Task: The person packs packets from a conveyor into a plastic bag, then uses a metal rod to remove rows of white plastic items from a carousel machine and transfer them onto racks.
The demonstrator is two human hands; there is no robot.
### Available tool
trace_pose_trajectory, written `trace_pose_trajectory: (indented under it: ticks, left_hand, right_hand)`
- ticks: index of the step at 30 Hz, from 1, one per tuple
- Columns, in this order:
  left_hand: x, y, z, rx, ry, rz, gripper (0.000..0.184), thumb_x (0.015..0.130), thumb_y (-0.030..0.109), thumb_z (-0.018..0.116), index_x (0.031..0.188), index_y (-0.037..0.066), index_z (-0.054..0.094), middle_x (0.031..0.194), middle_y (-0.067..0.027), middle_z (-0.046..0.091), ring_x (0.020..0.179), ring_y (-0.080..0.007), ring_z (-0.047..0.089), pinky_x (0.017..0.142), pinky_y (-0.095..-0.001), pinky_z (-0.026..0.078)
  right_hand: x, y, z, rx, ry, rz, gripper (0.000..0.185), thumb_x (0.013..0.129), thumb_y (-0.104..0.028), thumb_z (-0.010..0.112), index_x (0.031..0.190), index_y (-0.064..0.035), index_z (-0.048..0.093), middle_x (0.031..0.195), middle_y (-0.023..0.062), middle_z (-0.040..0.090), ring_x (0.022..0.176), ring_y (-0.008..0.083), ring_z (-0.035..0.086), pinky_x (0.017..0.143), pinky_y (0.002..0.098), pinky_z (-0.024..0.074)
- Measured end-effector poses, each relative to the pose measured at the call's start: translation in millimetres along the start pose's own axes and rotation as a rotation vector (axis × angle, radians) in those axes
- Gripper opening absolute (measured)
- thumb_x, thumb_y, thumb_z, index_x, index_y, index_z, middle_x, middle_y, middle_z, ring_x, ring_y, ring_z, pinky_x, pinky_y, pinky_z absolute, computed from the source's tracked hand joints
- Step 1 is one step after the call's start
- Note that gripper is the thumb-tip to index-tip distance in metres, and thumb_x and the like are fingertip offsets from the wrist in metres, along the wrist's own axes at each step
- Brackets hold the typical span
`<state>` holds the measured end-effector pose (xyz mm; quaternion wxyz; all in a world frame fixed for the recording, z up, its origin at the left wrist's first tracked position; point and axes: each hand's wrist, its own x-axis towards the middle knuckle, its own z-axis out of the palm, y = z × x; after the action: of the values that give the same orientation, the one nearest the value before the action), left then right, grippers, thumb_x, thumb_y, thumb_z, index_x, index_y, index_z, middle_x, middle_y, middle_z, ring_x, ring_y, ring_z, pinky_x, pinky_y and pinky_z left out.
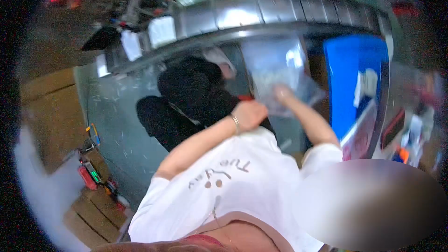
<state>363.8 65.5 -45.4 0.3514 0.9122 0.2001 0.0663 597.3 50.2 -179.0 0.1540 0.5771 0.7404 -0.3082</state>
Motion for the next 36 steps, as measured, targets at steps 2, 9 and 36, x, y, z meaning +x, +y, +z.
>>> trace_pose_trajectory:
  ticks: [2, 9, 36]
  left_hand:
    - [-3.0, -1.1, -1.8, 0.090, 0.055, 0.051, 0.036, 0.065, 0.020, 0.064, 0.099, 0.007, 0.059, 0.090, -0.0039, 0.056, 0.082, -0.0215, 0.054, 0.068, -0.0310, 0.048]
    - [-3.8, 2.0, -12.1, 0.054, 0.059, 0.140, 0.050, 0.054, 0.020, 0.072, 0.100, 0.005, 0.058, 0.092, -0.0043, 0.055, 0.083, -0.0207, 0.053, 0.073, -0.0283, 0.046]
    - [3.6, -0.2, -8.7, 0.012, -0.001, 0.110, 0.038, 0.063, 0.022, 0.067, 0.097, 0.008, 0.058, 0.091, -0.0033, 0.055, 0.081, -0.0211, 0.054, 0.067, -0.0306, 0.047]
  right_hand:
    - [-17.4, -2.0, -27.3, 0.124, 0.103, 0.099, 0.025, 0.073, -0.024, 0.064, 0.085, -0.0022, 0.064, 0.088, 0.0204, 0.063, 0.085, 0.0369, 0.060, 0.074, 0.0457, 0.0477]
    - [-21.1, -12.8, -44.4, 0.114, -0.084, 0.228, 0.032, 0.080, -0.035, 0.059, 0.086, -0.0031, 0.063, 0.088, 0.0207, 0.064, 0.085, 0.0371, 0.062, 0.073, 0.0467, 0.0484]
    - [26.6, -22.2, -53.1, 0.096, -0.119, 0.387, 0.060, 0.081, -0.059, 0.051, 0.086, -0.0019, 0.069, 0.092, 0.0207, 0.065, 0.088, 0.0357, 0.063, 0.077, 0.0430, 0.0490]
